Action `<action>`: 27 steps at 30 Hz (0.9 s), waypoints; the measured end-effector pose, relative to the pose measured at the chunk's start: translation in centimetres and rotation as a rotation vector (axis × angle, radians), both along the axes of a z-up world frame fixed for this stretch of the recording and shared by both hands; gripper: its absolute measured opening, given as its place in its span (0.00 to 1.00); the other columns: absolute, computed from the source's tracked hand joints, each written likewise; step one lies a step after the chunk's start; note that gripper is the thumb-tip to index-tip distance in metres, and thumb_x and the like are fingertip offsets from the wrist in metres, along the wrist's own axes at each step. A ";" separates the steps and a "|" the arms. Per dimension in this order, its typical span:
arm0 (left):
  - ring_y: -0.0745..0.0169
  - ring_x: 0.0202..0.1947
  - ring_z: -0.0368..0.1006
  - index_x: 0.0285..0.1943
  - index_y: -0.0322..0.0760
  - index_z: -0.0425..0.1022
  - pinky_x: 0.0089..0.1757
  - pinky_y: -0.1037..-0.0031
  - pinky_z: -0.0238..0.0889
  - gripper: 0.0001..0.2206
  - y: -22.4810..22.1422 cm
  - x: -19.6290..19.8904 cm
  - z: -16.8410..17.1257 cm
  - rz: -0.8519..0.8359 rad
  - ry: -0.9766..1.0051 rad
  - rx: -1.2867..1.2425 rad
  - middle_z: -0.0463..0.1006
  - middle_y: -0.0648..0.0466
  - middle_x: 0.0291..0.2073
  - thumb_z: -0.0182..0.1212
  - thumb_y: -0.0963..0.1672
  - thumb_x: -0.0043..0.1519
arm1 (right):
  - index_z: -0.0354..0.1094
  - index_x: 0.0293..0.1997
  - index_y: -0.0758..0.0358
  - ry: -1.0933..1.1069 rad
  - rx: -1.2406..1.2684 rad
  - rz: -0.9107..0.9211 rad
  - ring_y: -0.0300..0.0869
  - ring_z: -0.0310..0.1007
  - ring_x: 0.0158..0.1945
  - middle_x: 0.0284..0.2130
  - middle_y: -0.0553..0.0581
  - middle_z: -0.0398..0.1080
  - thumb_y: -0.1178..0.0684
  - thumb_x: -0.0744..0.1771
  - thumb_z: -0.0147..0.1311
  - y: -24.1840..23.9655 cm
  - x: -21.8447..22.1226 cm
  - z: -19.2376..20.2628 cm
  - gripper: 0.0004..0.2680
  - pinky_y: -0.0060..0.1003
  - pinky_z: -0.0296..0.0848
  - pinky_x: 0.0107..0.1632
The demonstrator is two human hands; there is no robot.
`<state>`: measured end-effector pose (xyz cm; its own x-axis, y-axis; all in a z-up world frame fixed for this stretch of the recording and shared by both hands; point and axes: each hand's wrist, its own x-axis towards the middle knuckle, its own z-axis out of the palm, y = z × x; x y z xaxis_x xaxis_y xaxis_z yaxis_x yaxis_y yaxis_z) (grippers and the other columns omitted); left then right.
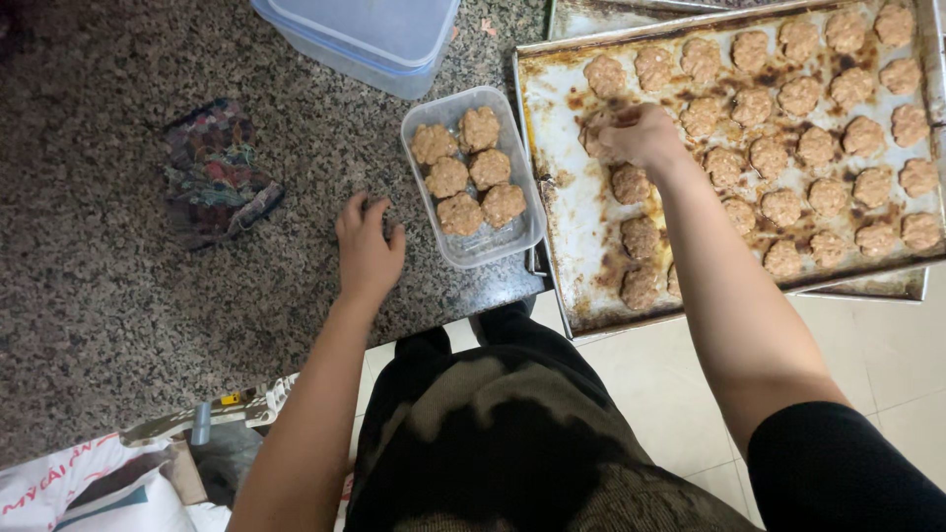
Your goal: The person transfers small round cookies from metal baking trays into a clear plastic container by hand, including retrieving an additional tray from a storage rack.
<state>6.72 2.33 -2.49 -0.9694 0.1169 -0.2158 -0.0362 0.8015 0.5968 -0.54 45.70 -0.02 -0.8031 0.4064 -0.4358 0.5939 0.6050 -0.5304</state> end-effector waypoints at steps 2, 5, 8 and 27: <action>0.35 0.71 0.47 0.67 0.35 0.67 0.62 0.51 0.54 0.21 0.0 0.4 -0.4 -0.020 0.048 -0.022 0.55 0.39 0.70 0.60 0.45 0.65 | 0.70 0.50 0.71 -0.004 0.064 0.026 0.44 0.76 0.43 0.42 0.62 0.76 0.50 0.60 0.70 -0.4 0.2 0.6 0.20 0.38 0.75 0.47; 0.36 0.71 0.49 0.68 0.36 0.66 0.64 0.50 0.51 0.23 0.2 1.4 -1.0 -0.032 0.147 -0.066 0.56 0.40 0.70 0.60 0.46 0.65 | 0.67 0.48 0.70 0.040 0.059 0.092 0.45 0.77 0.43 0.39 0.60 0.76 0.52 0.59 0.68 -1.9 1.2 2.4 0.18 0.40 0.77 0.47; 0.37 0.71 0.50 0.70 0.37 0.66 0.63 0.48 0.49 0.22 0.4 2.3 -1.7 -0.036 0.217 -0.126 0.55 0.42 0.72 0.57 0.47 0.67 | 0.69 0.48 0.64 0.104 0.353 0.210 0.47 0.70 0.43 0.35 0.58 0.76 0.47 0.60 0.72 -4.2 2.5 5.2 0.19 0.49 0.57 0.57; 0.41 0.70 0.54 0.68 0.39 0.68 0.62 0.49 0.51 0.21 0.1 2.9 -2.3 -0.001 0.289 -0.127 0.59 0.45 0.72 0.55 0.47 0.65 | 0.73 0.40 0.51 0.221 0.123 1.227 0.41 0.67 0.48 0.35 0.46 0.75 0.50 0.59 0.68 -18.7 5.8 9.8 0.10 0.40 0.55 0.51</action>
<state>9.64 2.43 -4.76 -0.9926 0.1079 0.0560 0.1216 0.8700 0.4778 5.25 27.02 9.83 -0.7313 -0.6323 -0.2557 -0.4905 0.7480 -0.4471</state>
